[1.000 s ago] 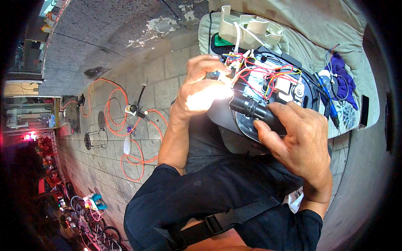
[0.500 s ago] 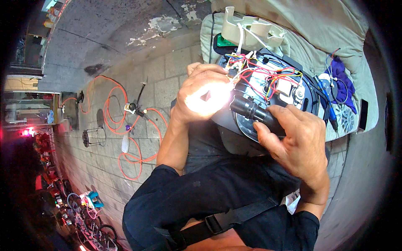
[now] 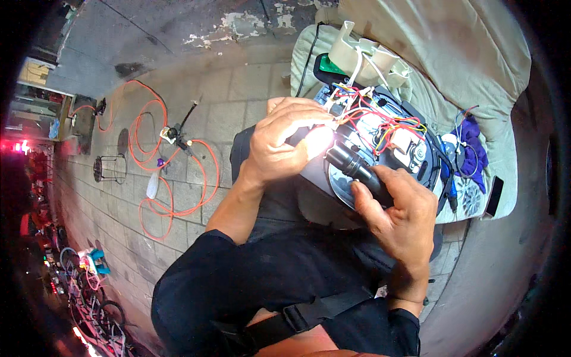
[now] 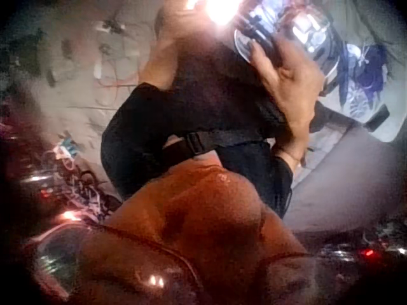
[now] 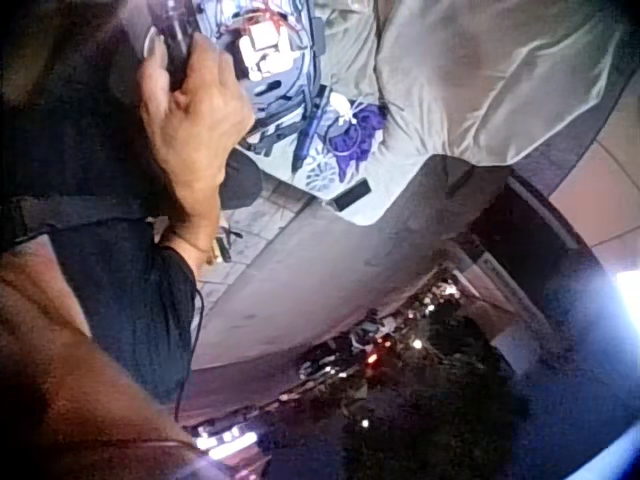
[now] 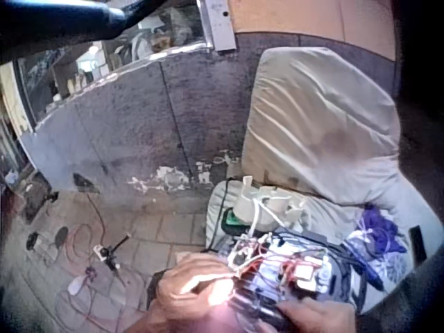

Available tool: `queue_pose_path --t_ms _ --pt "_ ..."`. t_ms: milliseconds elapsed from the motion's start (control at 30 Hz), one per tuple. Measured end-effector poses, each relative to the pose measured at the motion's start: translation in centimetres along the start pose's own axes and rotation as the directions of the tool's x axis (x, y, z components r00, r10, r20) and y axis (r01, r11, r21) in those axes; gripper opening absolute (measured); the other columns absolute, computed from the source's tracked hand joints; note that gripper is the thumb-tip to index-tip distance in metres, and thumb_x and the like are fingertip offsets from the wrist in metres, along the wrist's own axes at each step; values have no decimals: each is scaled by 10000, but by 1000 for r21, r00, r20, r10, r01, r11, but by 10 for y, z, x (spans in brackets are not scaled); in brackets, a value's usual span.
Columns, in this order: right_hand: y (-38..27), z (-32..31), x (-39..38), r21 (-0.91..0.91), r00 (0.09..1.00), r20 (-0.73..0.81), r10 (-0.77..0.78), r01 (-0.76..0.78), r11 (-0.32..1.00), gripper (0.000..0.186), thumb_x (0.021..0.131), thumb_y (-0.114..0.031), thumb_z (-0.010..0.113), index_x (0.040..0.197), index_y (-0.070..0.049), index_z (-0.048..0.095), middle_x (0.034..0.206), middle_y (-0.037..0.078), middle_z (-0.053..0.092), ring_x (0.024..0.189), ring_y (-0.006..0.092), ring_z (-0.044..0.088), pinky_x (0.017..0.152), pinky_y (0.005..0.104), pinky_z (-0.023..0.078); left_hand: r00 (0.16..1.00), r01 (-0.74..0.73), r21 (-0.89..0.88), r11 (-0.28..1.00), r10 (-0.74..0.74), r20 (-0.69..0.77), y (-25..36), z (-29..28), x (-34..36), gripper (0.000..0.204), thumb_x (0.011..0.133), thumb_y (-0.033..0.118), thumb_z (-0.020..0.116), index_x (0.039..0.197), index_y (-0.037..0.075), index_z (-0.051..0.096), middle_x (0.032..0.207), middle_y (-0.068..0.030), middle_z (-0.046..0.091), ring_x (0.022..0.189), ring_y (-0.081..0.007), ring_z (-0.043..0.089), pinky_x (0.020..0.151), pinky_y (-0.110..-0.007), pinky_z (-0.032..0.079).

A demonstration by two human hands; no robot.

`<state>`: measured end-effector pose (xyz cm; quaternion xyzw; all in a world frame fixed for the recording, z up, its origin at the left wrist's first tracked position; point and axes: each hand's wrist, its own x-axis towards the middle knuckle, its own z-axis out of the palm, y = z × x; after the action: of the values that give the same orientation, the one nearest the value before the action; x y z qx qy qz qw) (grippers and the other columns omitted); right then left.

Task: The person repairs a disassembled electric scooter headlight assembly by hand, connecting wires and using a flashlight to inspect the internal components. They use pliers to strip or adjust wires and test the light output before briefly walking into a shop and returning to the work area.

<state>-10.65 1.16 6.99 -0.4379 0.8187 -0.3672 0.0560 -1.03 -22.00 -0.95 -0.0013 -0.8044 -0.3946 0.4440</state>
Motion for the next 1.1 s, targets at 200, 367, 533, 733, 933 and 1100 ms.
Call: queue_pose_path --t_ms 200,367,533,733,933,1100 --pt "0 8 -5 51 999 -43 25 -23 998 291 829 -215 883 1023 -34 763 758 132 680 645 326 683 593 414 522 995 85 -3 996 -85 58 7 -1 -10 190 849 95 817 1033 55 797 1058 -90 796 1023 -256 748 976 -371 498" --pt "-1 13 -9 32 996 -85 30 -27 999 307 830 -207 886 1045 -24 765 761 134 681 641 312 685 601 396 530 983 184 62 981 -182 -37 15 1 -10 250 862 139 860 1095 89 785 1059 -67 788 975 -240 733 948 -358 498" --pt "4 21 -12 45 992 -126 19 -13 999 303 836 -198 884 1041 -10 764 751 131 670 628 293 679 589 382 523 945 289 128 949 -261 -197 29 4 -12 271 848 126 884 1092 98 771 1065 -43 793 961 -200 735 918 -326 492" --pt "1 19 -11 18 995 -98 31 -29 999 289 861 -160 877 1059 13 757 790 112 680 670 206 647 638 315 509 973 106 150 983 -72 -221 24 7 -14 325 831 108 895 1124 111 753 1071 -35 796 961 -190 737 924 -323 492" --pt "1 18 -10 28 992 -111 53 -50 998 277 890 -145 864 1080 23 755 851 120 725 734 173 678 698 293 527 945 168 0 986 -161 -286 22 21 -17 362 808 69 897 1127 91 727 1086 -38 788 1003 -196 707 942 -337 480" --pt "10 21 -13 86 978 -201 48 -31 996 262 889 -182 858 1055 -7 754 811 155 704 673 301 702 640 375 548 961 74 39 997 -61 -272 13 27 -18 441 805 27 884 1188 93 676 1102 -49 769 1026 -228 672 962 -361 462"
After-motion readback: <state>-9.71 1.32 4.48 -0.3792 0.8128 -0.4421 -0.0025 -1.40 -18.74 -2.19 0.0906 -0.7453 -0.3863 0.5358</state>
